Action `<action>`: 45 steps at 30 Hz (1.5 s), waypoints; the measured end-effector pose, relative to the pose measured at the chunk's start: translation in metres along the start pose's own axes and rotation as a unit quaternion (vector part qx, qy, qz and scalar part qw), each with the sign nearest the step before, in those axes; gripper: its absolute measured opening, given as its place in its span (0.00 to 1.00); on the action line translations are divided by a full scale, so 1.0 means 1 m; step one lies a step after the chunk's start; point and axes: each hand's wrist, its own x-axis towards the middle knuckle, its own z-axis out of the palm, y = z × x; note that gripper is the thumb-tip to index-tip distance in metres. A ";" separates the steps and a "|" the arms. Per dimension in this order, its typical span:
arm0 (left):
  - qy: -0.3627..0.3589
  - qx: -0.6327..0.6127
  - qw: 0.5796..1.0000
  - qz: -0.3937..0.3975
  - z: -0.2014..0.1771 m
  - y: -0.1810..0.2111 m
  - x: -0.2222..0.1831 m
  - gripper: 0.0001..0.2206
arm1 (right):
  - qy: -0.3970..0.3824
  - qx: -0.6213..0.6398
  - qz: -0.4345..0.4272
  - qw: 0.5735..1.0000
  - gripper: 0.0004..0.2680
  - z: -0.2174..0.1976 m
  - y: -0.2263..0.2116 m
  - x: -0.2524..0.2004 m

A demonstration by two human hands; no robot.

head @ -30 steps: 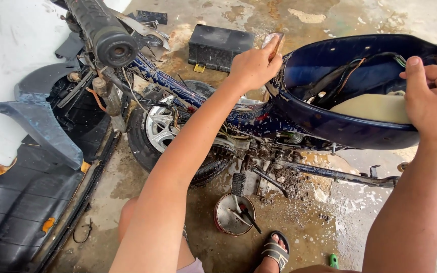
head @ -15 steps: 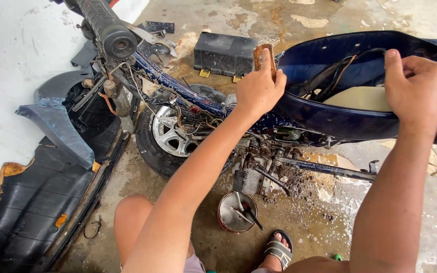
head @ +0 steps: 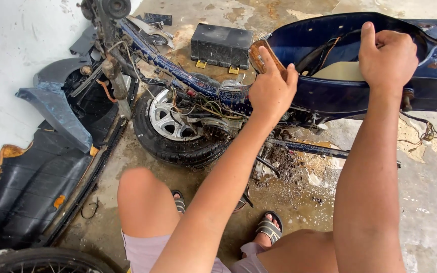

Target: The person scrubs the blue motorcycle's body panels and engine area using a brush and a cleaning solution from a bucket. They focus on the front fairing, the area around the fuel tank, and the engine casing, repeatedly dipping the brush into the bucket to apply more solution.

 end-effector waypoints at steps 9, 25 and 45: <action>0.072 -0.050 0.987 0.132 0.034 0.046 -0.068 0.36 | -0.015 0.044 -0.058 0.997 0.18 -0.011 -0.001 0.006; -0.238 -0.221 0.846 0.423 0.058 -0.025 -0.055 0.29 | 0.081 0.255 0.015 0.963 0.20 -0.041 -0.098 -0.169; -0.347 -0.380 0.837 0.186 -0.017 -0.131 0.023 0.23 | 0.222 0.084 -0.088 0.967 0.24 0.010 -0.033 -0.154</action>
